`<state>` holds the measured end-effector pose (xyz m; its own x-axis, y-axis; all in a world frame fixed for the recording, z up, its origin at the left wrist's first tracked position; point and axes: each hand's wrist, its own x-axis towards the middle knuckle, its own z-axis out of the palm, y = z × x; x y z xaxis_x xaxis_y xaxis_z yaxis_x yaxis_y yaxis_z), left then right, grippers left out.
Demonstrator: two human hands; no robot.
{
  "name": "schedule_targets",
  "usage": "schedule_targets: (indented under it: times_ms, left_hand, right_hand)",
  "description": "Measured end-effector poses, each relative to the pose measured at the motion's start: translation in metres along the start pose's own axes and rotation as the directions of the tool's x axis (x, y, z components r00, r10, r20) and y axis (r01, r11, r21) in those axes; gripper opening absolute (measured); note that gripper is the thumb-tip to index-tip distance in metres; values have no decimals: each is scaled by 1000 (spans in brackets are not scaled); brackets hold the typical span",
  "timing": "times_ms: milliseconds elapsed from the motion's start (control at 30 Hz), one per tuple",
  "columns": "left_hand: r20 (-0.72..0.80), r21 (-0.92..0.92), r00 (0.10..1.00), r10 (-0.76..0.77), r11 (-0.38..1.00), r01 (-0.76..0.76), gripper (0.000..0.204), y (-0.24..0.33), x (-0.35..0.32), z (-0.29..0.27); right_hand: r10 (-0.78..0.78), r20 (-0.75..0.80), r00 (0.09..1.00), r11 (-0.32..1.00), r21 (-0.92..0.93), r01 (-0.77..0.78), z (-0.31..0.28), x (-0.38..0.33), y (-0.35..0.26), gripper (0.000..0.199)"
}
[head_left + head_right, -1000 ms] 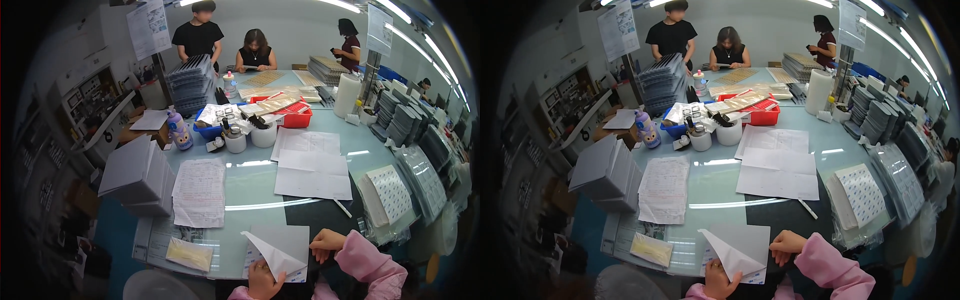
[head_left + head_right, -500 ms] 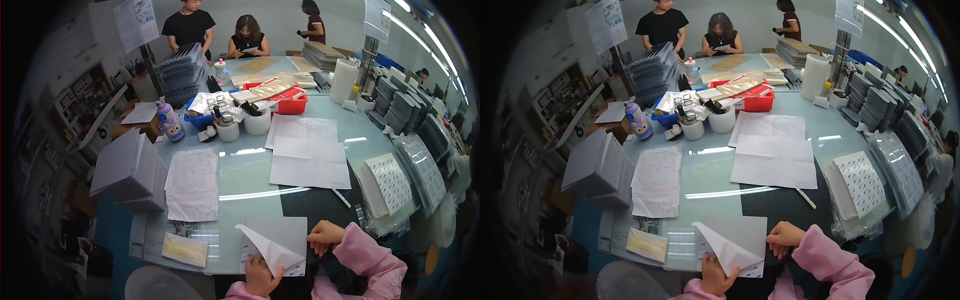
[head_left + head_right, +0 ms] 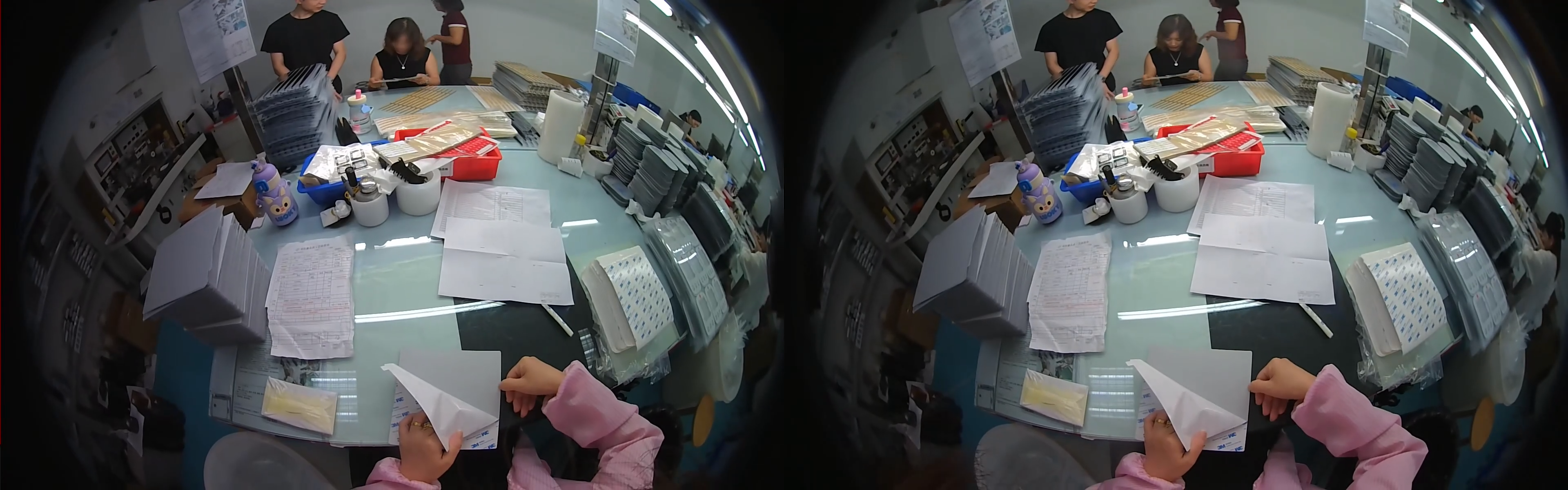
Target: Folding and aligning paper sheets and adhesive labels at a manufacturing workstation.
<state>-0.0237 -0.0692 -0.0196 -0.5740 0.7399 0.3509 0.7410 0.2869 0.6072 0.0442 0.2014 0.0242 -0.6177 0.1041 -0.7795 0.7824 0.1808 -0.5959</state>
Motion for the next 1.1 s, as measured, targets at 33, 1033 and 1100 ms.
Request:
schedule_targets:
  times_ms: [33, 1033, 1100]
  left_hand:
    - [-13, 5, 1000, 6, 1000, -6, 33, 0, 0, 0]
    - [11, 2, 1000, -11, 1000, 11, 37, 1, -10, 3]
    - [34, 5, 999, -13, 1000, 13, 38, 0, -11, 4]
  right_hand:
    - [0, 0, 1000, 1000, 0, 0, 0, 1, 1, 31]
    - [-282, -69, 957, 873, 397, 285, 2, -4, 32, 12]
    - [-281, -69, 957, 882, 376, 286, 3, -3, 33, 17]
